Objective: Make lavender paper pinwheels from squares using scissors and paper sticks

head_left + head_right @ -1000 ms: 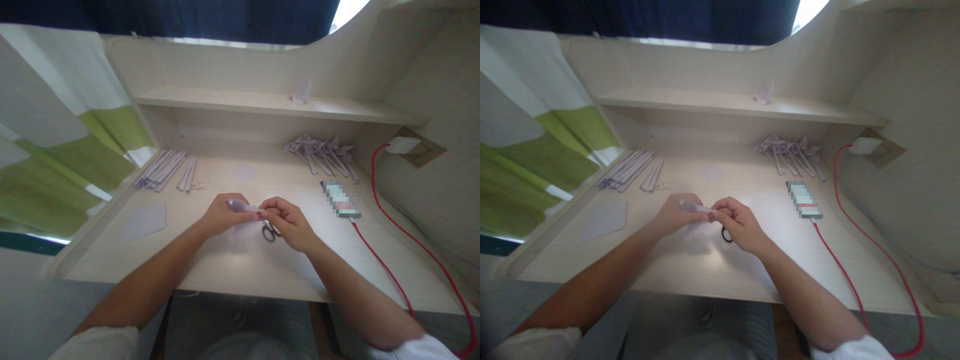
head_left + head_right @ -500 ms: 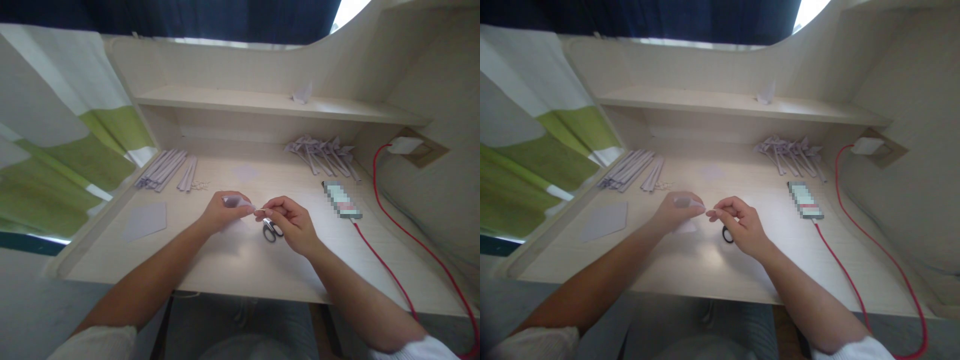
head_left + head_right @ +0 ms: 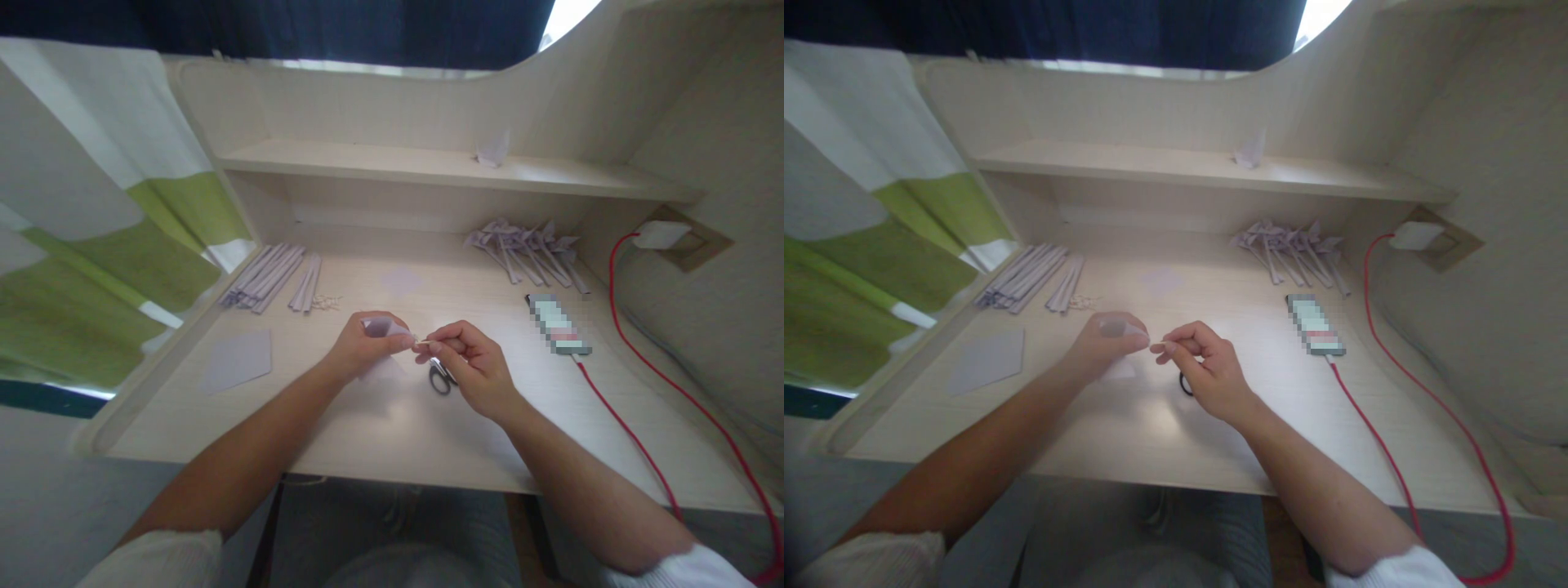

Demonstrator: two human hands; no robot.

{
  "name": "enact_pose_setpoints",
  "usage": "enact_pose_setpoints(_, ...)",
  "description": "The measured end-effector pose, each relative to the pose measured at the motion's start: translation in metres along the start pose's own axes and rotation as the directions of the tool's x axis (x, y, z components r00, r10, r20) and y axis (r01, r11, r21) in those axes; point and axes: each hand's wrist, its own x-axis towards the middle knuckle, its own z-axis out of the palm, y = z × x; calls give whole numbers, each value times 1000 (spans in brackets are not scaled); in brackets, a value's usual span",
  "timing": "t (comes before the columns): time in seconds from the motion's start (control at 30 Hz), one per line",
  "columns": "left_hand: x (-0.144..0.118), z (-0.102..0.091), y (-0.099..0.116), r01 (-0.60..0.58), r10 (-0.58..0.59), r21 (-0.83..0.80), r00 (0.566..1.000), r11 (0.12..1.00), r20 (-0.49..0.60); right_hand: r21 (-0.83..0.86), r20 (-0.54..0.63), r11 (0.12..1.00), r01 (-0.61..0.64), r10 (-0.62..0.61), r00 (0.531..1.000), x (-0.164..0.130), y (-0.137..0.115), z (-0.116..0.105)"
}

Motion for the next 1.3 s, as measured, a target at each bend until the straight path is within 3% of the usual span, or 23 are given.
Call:
enact_pose_setpoints(0.17,-1,1,2,-5,5,-6,1000,1000,-9,50,1,999,-14,14,1000,0,0,1)
enact_pose_setpoints(0.37,-1,3,5,-13,13,6,999,1000,-34,282,111,950,-132,104,988,6,3,3)
enact_pose_setpoints(0.63,-4,5,4,16,-16,11,1000,1000,-8,340,185,909,-239,185,965,10,5,0)
enact_pose_setpoints(0.97,-9,8,8,-38,38,73,999,997,-1,235,107,964,-122,99,989,5,4,1)
enact_pose_setpoints(1.3,-9,10,6,-75,72,135,997,988,28,-172,37,985,32,-26,999,2,0,-8)
